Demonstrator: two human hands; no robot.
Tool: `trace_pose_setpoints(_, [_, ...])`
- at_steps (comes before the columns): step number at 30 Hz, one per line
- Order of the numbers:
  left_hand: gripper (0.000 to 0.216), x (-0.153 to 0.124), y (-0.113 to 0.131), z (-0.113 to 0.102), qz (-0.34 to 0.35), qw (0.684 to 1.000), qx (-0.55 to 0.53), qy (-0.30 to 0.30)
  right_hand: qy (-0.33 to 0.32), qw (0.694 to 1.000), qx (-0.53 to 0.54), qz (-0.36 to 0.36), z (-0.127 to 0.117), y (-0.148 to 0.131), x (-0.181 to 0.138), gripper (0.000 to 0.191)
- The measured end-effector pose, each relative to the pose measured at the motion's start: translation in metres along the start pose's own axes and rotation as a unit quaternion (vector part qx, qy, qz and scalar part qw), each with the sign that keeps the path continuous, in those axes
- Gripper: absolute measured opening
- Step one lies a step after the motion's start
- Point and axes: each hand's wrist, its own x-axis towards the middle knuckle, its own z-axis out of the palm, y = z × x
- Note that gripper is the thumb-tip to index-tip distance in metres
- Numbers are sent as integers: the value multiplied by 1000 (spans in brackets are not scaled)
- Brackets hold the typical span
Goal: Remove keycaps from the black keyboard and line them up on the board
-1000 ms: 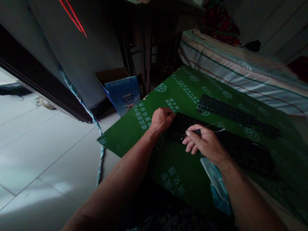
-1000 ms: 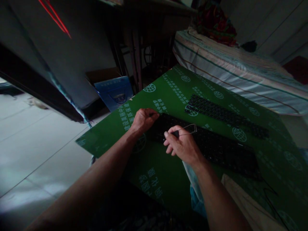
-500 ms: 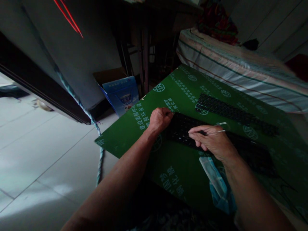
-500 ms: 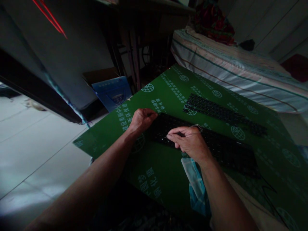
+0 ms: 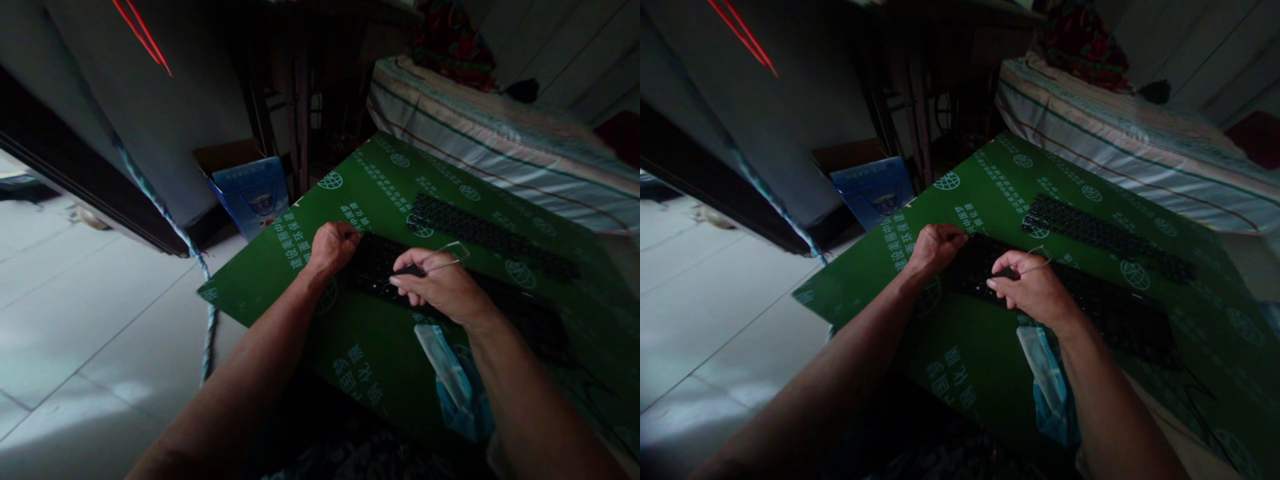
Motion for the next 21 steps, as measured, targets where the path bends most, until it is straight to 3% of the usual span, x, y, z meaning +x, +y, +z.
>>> trace_pose_setpoints(11, [23,-1,1,-1,-3,1000,-1,0,-13,999,-20,-27,-5,0,3,23])
trace_pose_setpoints(21, [24,-1,2,-1,2,1000,-3,-6,-1,998,-42,-51,7,0,2,23])
